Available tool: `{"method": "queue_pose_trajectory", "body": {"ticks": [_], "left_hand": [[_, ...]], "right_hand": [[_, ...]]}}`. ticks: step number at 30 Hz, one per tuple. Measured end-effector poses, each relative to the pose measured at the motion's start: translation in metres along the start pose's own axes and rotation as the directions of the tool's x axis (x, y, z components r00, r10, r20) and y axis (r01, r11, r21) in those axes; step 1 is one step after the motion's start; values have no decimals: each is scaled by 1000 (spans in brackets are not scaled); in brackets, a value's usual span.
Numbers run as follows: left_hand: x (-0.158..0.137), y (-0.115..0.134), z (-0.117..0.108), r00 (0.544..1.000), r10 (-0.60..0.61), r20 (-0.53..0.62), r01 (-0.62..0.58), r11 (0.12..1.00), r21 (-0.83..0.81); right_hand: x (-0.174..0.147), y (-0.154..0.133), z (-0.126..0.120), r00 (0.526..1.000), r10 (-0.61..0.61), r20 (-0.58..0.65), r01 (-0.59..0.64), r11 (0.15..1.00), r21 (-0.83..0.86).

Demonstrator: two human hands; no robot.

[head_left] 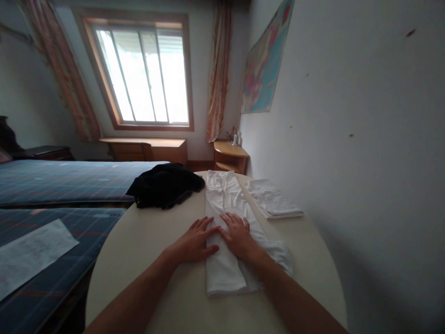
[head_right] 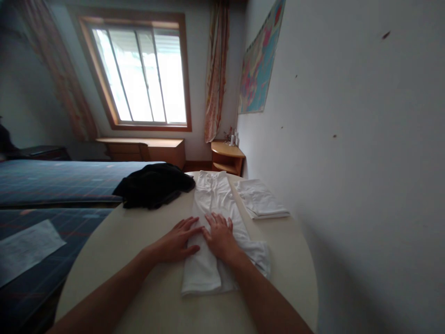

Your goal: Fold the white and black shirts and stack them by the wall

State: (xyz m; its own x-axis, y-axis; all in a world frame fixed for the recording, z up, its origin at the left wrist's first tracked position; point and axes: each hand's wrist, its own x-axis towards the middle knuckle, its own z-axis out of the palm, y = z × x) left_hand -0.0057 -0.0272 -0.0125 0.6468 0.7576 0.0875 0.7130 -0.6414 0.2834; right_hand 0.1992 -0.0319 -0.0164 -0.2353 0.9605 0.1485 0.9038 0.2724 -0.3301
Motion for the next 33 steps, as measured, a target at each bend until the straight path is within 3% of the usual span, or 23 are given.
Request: {"method": "queue_pose_trajectory", "body": {"ticks": [4, 7, 11, 14, 18, 33], "left_hand": [[-1, 1, -1, 998, 54, 21, -53, 998, -26], [-1, -1, 0, 996, 87, 16, -87, 995, -48], [1, -10, 2, 997, 68, -45, -70, 996, -47], [3, -21, 6, 994, 5, -109, -10, 999, -40], [4, -32, 11, 989, -21, -146, 13, 998, -53], [5, -26, 10, 986, -25, -165, 15, 998, -63]], "right_hand": [[-5, 1, -1, 995, -58, 80, 61, 998, -33], [-10, 0, -6, 996, -76, 44, 78, 996, -48], [-25, -9, -25, 971, -239, -27, 239, 971, 10], [-42, -21, -44, 921, -389, -27, 389, 915, 104], [-61, -34, -58, 772, -620, 140, 578, 777, 251], [-63, -44, -36, 669, -715, 202, 715, 694, 87]]}}
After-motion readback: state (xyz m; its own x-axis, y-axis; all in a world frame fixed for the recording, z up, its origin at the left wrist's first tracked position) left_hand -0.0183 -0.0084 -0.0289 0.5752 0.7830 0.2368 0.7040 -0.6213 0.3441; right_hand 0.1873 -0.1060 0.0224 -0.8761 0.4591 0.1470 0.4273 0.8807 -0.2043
